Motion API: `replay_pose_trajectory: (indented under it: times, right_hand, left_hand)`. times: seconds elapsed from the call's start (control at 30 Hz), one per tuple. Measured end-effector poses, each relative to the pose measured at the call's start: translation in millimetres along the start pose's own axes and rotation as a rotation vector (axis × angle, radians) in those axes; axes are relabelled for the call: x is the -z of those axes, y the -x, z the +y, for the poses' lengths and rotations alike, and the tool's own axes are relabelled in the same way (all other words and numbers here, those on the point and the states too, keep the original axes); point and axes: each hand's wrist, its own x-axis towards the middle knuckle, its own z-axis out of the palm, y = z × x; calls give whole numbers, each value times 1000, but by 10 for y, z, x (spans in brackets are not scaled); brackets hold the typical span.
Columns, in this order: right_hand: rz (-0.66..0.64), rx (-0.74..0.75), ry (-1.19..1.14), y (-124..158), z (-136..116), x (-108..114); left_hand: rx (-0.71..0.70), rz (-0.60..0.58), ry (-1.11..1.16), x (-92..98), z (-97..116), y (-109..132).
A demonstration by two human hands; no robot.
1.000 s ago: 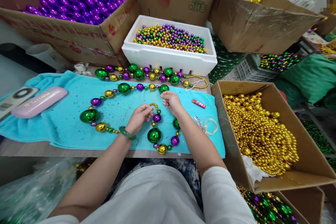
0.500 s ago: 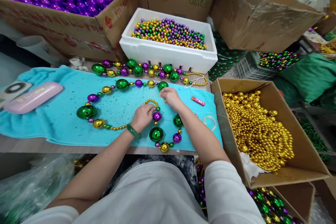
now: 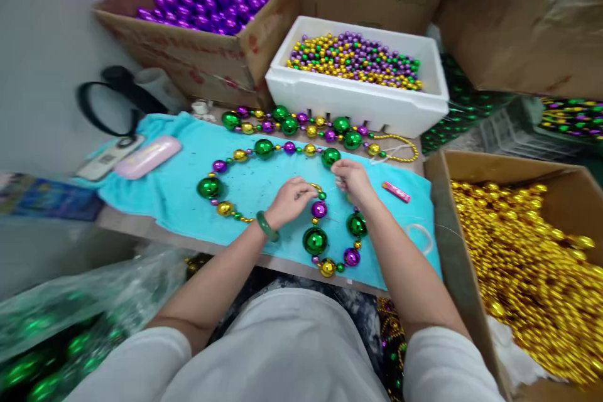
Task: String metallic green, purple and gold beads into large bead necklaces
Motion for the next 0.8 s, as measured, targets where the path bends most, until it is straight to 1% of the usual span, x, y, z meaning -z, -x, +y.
replay_pose_trajectory:
  times: [0.1,0.17,0.23,0.37,0.43,0.5,0.6,0.63,0.67,0.8]
  right_hand:
    - [-3,-37,17,-28,44,7]
    - [0,-67,27,-57,92,13]
    - [0,-83,32,-84,140,13]
    - [-14,-87,34,-110,208,-45]
    - [-25,-85,41,-106,214,-99]
    - [-36,-78,40,-91,198,-147]
    - [-36,-49,8,-69,153,-175]
    - [-30,-46,-3,-67,142,-171]
    - [-25,-41,-12,-69,136,-161]
    - [-1,-53,-19,-80,148,-120]
  left_hand:
    - [-66,67,18,29,-23,16]
    - [-45,45,106,51,-58,28]
    - [16,26,309,66,-83,34]
    - [187,-14,860,68,-81,0]
    - [255,-30,1000,69,-63,-33]
    - [305,9,1030,78,-42,-51]
    - [323,118,961,115,-28,-32]
    - [329,116,934,130,-34,-20]
    - [331,96,931,146,-45,-9]
    - [340,-70,1007,175,-94,22]
